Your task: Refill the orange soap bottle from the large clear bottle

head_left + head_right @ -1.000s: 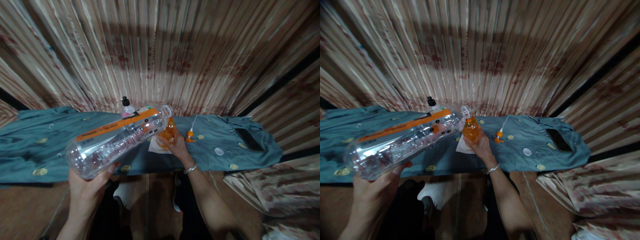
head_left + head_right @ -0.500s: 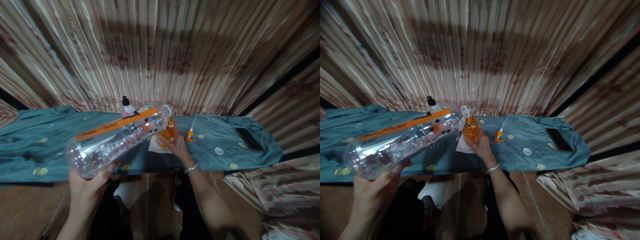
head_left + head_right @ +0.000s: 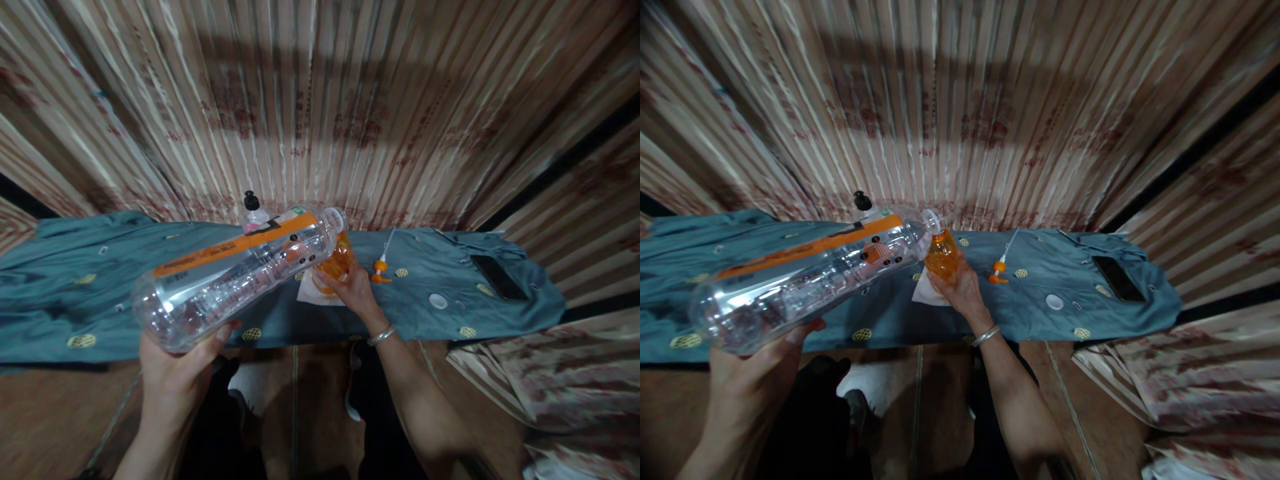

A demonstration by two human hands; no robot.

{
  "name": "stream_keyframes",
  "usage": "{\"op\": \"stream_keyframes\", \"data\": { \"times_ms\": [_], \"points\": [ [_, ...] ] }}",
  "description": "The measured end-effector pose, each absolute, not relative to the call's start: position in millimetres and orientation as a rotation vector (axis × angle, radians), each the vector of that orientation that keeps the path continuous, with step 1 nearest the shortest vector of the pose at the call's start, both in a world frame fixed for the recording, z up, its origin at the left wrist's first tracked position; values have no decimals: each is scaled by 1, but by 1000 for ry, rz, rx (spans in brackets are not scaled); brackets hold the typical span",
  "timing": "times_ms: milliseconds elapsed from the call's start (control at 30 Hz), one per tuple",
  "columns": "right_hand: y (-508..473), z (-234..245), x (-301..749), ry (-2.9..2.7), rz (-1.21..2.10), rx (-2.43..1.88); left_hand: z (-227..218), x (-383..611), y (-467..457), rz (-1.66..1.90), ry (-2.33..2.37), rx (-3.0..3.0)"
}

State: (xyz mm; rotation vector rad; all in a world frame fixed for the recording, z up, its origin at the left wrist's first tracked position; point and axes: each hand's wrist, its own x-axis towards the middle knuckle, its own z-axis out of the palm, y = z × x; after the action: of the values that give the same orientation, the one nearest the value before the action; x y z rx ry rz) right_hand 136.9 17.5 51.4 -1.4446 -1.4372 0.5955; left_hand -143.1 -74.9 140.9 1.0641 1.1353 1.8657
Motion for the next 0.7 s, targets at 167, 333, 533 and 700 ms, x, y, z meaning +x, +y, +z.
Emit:
{"op": "stream_keyframes", "data": {
  "times_ms": [167, 333, 533, 700],
  "points": [
    [17, 53, 137, -1445, 608, -1440, 143, -141, -75, 1871, 1149, 1031],
    [18, 50, 138, -1454, 579, -1431, 147, -139, -76, 1873, 1149, 990],
    [19, 47, 139, -1466, 584, -1432, 145, -139, -74, 1877, 1134, 952],
    [18, 48, 139, -1479, 596, -1397, 146, -139, -74, 1899, 1145, 892]
  ]
}}
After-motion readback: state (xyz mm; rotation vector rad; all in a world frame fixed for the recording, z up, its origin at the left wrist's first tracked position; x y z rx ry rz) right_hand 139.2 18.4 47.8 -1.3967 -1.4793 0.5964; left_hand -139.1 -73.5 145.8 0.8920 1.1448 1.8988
